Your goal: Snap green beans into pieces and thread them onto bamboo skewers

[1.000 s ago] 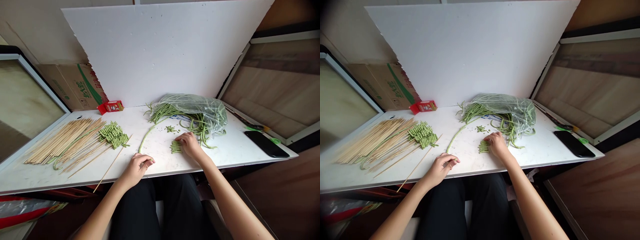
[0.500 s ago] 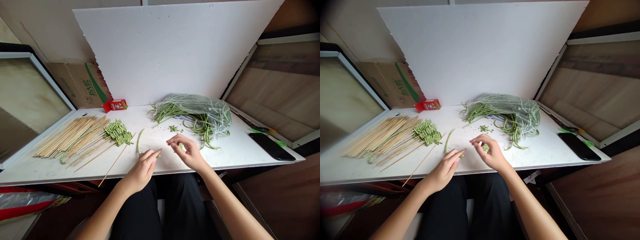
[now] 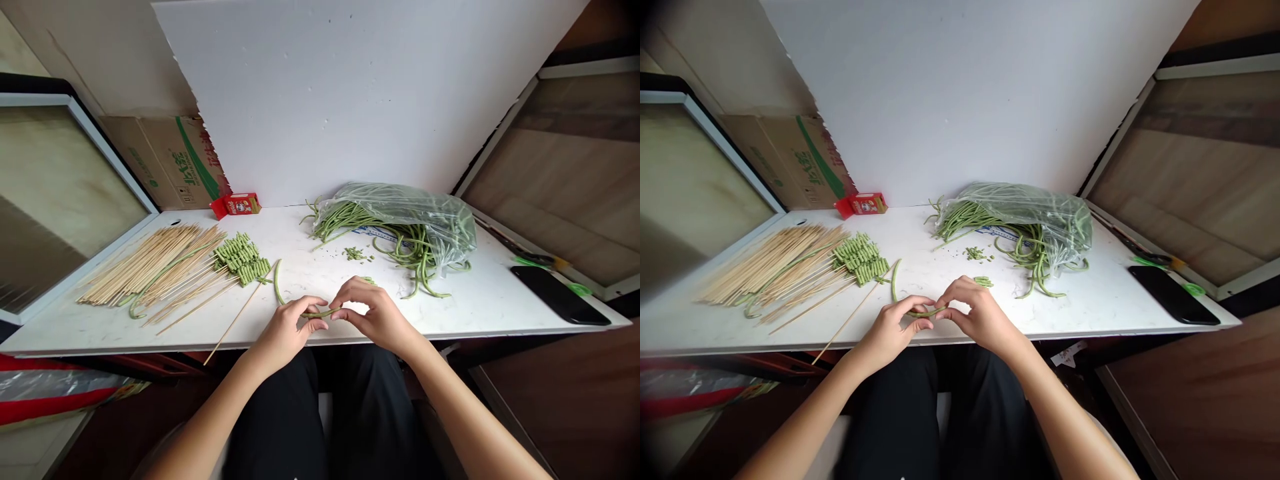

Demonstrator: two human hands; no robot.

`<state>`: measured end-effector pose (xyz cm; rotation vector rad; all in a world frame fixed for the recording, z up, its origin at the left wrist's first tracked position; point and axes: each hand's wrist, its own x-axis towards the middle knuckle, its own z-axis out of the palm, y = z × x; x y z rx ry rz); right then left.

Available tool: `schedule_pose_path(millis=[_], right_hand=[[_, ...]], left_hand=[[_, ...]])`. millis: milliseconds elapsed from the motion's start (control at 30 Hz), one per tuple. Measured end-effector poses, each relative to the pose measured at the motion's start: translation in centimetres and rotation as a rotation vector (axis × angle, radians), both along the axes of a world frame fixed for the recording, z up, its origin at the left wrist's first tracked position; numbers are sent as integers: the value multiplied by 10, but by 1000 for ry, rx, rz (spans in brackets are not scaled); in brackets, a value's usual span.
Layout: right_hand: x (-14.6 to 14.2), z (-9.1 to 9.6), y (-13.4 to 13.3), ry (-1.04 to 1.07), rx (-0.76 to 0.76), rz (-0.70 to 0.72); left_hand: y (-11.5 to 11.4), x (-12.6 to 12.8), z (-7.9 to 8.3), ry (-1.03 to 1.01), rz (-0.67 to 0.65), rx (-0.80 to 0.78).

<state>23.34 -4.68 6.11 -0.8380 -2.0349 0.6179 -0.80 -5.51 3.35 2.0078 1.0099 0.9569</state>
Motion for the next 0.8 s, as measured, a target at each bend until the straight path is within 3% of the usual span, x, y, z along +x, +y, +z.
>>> schedule_pose_path(millis=[100,433,600,800], right_hand=[[5,2,1,-21,-40,-33],[-4,2,-3,-75,-29,45],[-9,2,-6,-95,-48,28],[-15,-3,-8,-79,-101,118]], left_hand=[[3,-1,0,41,17,70],[1,4,-9,53,32,257],[-3,5,-3,91,16,266],[-4,3,-2,109,-64,265]])
